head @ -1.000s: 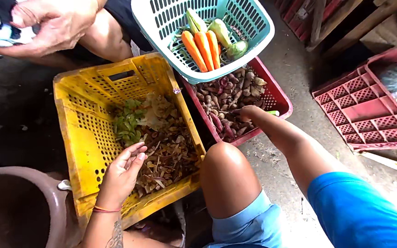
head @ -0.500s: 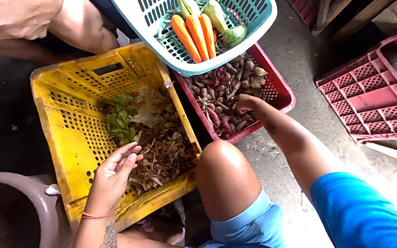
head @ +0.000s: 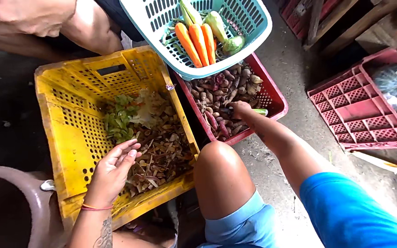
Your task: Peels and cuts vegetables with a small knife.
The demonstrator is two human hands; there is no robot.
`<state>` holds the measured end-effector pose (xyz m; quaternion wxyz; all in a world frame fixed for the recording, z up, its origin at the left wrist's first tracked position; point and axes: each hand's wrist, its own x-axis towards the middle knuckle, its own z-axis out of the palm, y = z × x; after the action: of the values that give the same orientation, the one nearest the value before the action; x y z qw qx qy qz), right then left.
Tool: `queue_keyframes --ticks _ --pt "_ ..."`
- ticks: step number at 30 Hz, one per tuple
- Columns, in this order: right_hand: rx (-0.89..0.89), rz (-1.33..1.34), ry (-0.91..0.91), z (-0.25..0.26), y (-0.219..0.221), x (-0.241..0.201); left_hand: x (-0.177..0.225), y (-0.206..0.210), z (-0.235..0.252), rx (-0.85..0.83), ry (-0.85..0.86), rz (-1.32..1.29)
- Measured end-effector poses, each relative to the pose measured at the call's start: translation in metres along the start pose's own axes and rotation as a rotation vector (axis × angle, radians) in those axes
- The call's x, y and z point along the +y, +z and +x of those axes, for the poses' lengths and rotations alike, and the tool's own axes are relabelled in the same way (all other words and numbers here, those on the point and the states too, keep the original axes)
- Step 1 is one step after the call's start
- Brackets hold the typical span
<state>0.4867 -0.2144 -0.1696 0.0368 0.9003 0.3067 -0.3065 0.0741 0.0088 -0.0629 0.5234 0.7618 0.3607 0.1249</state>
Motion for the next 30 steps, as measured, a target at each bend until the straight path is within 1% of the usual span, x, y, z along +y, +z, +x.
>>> queue_keyframes --ticks 4,6,8,10,11,13,15,16,18,20,21,23,25,26,28,30 --pt "-0.045 -0.155 -0.007 -0.011 -0.012 -0.011 0.001 -0.001 -0.001 0.005 -0.005 0.036" --pt "-0.030 -0.167 -0.029 -0.017 -0.019 -0.009 0.003 -0.003 -0.004 0.025 -0.018 0.029" --pt "0.038 -0.108 -0.084 -0.027 -0.028 0.001 0.008 -0.005 -0.007 0.032 -0.029 0.010" --pt "0.127 0.009 -0.157 -0.041 -0.047 0.012 0.014 -0.006 -0.007 0.038 -0.008 -0.001" --pt "0.171 0.106 -0.197 -0.052 -0.059 0.016 0.017 -0.006 -0.008 0.033 0.004 -0.007" --pt "0.201 0.336 -0.288 -0.085 -0.087 0.013 0.020 -0.003 -0.009 0.008 0.035 -0.024" --pt "0.161 0.623 -0.398 -0.130 -0.109 -0.011 0.023 0.003 -0.011 -0.018 0.088 -0.049" --pt "0.111 0.778 -0.478 -0.147 -0.116 -0.025 0.025 0.006 -0.012 -0.040 0.118 -0.076" --pt "-0.005 0.940 -0.671 -0.169 -0.120 -0.059 0.031 0.012 -0.018 -0.093 0.176 -0.166" --pt "-0.111 0.968 -0.809 -0.184 -0.118 -0.102 0.038 0.017 -0.026 -0.133 0.252 -0.297" --pt "-0.153 0.966 -0.842 -0.192 -0.114 -0.124 0.040 0.019 -0.030 -0.143 0.301 -0.368" --pt "-0.209 0.919 -0.860 -0.206 -0.104 -0.165 0.046 0.020 -0.039 -0.153 0.371 -0.502" --pt "-0.216 0.829 -0.864 -0.217 -0.094 -0.197 0.050 0.016 -0.047 -0.133 0.416 -0.610" --pt "-0.230 0.792 -0.880 -0.219 -0.090 -0.209 0.052 0.013 -0.051 -0.093 0.418 -0.639" --pt "-0.261 0.774 -0.889 -0.224 -0.084 -0.229 0.054 0.004 -0.058 0.050 0.377 -0.659" --pt "-0.265 0.863 -0.856 -0.229 -0.080 -0.242 0.053 -0.009 -0.062 0.136 0.337 -0.693"
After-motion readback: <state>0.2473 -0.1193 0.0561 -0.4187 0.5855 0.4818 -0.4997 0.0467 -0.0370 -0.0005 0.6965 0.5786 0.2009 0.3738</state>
